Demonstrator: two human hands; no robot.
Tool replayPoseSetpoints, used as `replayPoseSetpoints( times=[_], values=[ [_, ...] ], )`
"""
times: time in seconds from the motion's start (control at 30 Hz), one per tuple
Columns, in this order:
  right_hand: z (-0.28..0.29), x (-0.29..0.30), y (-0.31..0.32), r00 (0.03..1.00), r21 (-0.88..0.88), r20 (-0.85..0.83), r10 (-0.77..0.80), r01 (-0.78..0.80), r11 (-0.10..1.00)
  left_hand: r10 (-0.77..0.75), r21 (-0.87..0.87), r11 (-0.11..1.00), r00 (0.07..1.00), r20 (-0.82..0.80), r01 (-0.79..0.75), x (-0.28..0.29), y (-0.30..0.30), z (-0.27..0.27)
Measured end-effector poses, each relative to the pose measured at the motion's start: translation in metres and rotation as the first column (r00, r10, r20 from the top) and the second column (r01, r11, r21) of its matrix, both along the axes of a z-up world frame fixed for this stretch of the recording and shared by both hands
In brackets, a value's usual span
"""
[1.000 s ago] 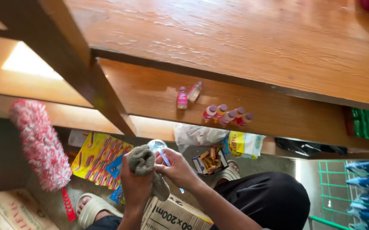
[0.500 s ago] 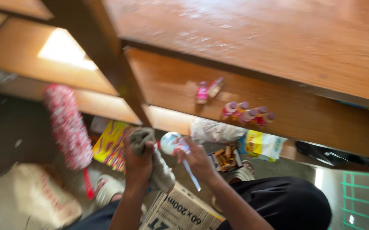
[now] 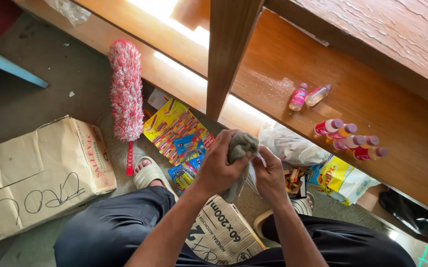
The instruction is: Cleaning and wiping down plastic tubes or glue sticks using a rag in a storage area.
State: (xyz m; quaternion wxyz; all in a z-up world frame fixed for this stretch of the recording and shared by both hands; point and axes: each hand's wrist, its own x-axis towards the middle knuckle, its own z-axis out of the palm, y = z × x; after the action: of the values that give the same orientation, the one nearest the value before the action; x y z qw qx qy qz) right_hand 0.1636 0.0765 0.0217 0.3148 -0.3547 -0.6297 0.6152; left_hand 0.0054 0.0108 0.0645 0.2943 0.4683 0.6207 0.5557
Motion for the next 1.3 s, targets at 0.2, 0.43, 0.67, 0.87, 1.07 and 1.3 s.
replayPoseSetpoints(
  times=[0.2, 0.43, 0.67, 0.87, 1.07, 1.3],
  values=[
    [-0.006, 0.003, 0.000, 0.999, -0.023, -0.045, -0.024, 0.023, 0.999, 0.125, 0.004, 0.992, 0.992, -0.019, -0.125, -0.007, 0.005, 0.003],
    [-0.036, 0.017, 0.005, 0.999, -0.186, -0.024, -0.040, 0.035, 0.982, 0.012, -0.059, 0.998, 0.999, 0.051, -0.009, -0.003, 0.003, -0.001],
    [-0.012, 0.016, 0.010, 0.808, -0.548, -0.521, -0.274, -0.070, 0.834, -0.079, -0.223, 0.965, 0.968, 0.239, 0.134, 0.014, -0.004, -0.004],
    [-0.017, 0.028, 0.022, 0.804, -0.500, -0.523, -0.282, -0.022, 0.865, -0.211, -0.224, 0.937, 0.947, 0.244, 0.266, 0.014, -0.006, -0.022],
    [0.005, 0.050, 0.040, 0.724, -0.410, -0.590, -0.359, 0.115, 0.905, -0.333, -0.508, 0.802, 0.941, 0.055, 0.313, 0.004, -0.007, -0.029],
    [0.006, 0.052, 0.040, 0.625, -0.505, -0.637, -0.451, 0.104, 0.857, -0.141, -0.194, 0.959, 0.943, 0.301, 0.206, 0.001, -0.006, -0.014]
  ],
)
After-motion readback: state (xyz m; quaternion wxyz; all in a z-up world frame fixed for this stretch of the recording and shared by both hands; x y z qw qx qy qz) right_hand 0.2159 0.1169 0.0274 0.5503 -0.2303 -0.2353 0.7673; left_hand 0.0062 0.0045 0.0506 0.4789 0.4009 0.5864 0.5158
